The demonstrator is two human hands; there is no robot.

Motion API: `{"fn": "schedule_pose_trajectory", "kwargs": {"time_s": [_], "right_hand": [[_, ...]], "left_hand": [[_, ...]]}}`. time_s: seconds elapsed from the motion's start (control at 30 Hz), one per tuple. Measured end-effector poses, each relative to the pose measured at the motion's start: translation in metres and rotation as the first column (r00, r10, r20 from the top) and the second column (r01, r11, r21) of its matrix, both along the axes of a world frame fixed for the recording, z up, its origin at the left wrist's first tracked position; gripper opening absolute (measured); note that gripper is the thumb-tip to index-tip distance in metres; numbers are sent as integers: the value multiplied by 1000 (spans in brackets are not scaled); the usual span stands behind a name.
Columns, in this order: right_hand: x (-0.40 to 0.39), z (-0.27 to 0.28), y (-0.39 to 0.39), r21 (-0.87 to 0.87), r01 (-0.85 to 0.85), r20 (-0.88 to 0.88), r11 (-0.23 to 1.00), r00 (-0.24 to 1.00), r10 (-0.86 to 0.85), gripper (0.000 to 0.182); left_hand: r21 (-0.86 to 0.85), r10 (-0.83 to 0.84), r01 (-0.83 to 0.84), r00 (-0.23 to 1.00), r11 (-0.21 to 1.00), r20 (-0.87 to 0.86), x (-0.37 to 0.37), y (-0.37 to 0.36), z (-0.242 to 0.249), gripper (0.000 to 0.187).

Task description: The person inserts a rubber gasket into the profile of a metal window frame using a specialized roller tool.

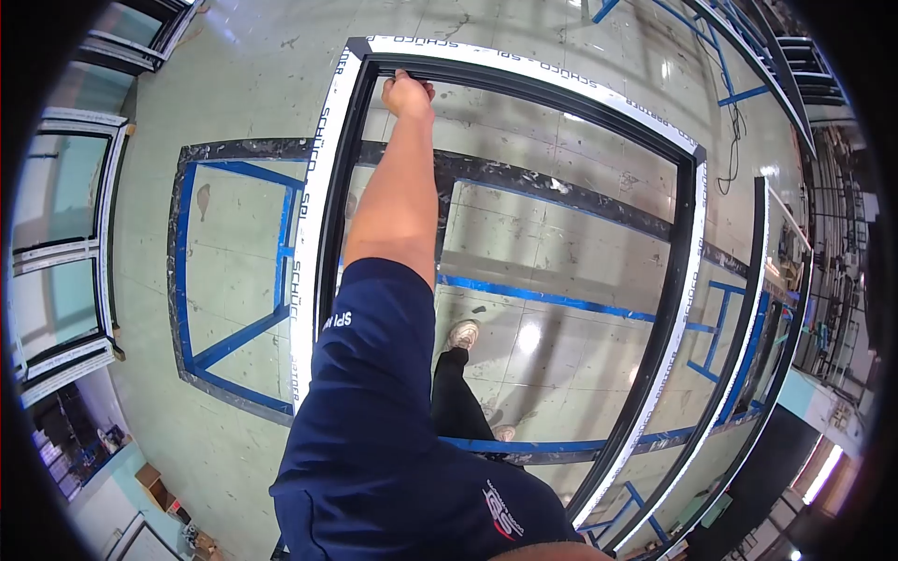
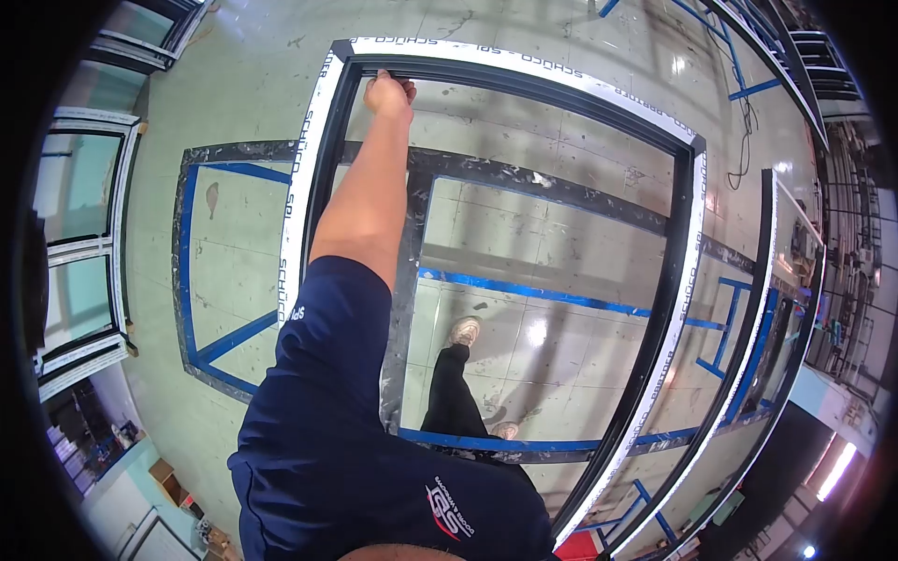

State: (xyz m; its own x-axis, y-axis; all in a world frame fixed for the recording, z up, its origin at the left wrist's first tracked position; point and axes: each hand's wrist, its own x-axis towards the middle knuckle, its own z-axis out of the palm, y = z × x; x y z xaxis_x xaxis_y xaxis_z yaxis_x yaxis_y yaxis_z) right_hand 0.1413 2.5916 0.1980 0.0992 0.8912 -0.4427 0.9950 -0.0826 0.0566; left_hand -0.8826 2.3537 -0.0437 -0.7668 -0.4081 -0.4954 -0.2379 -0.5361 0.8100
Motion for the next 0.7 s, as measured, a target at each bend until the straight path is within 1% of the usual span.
{"fn": "schedule_pose_trajectory", "kwargs": {"time_s": [0.07,0.13,0.17,0.2,0.27,0.3,0.37,0.4,0.43,0.47,0.5,0.53,0.57,0.6,0.63,0.67,0.7], "right_hand": [[-4,12,-2,-13,15,23,1000,1000,-15,29],[-4,29,2,-22,26,49,999,998,-25,28],[-3,33,4,-25,33,59,999,998,-31,27],[-1,35,6,-30,40,64,999,997,-38,27],[5,35,6,-39,59,72,997,996,-57,26],[34,26,13,-36,58,71,998,996,-56,26],[74,8,20,11,47,-96,999,994,-45,27],[78,9,22,7,49,-95,999,994,-48,27],[81,7,22,-6,-34,68,999,997,34,29],[82,7,21,-30,-110,226,993,967,114,31],[86,-2,24,-12,-86,226,996,970,86,33],[94,-7,18,11,-43,230,999,972,39,41],[83,-5,9,79,-96,173,992,982,81,35],[36,7,-7,166,-125,126,978,987,105,32],[63,1,-1,33,-75,166,997,984,69,40],[79,-10,-6,147,97,175,984,977,-122,37],[61,-3,-16,177,-62,93,982,995,46,38]], "left_hand": [[62,36,-36,999,997,0,2,1,4,20],[38,47,-48,999,998,19,3,2,3,22],[40,43,-43,999,998,-6,6,3,5,24],[41,39,-37,999,998,-35,6,3,7,26],[31,43,-43,999,999,-24,4,-3,9,29],[3,11,-11,999,1000,-35,3,-7,9,30],[-29,-26,25,999,999,-42,3,-10,7,30],[17,-27,28,999,999,-26,0,-12,2,31],[62,-30,31,999,998,-14,-4,-13,-1,32],[61,-36,37,999,997,-17,-9,-17,-9,32],[127,20,-11,997,992,-69,-14,-24,-16,34],[200,61,-38,992,979,-112,-19,-27,-23,37],[216,69,-53,995,975,-68,-19,-33,-22,32],[250,-11,27,998,968,-63,-22,-33,-25,32],[221,-21,41,996,974,-89,-26,-32,-26,19],[187,-28,50,992,981,-121,-28,-30,-27,14],[176,-18,35,995,984,-97,-10,-19,9,15]]}}
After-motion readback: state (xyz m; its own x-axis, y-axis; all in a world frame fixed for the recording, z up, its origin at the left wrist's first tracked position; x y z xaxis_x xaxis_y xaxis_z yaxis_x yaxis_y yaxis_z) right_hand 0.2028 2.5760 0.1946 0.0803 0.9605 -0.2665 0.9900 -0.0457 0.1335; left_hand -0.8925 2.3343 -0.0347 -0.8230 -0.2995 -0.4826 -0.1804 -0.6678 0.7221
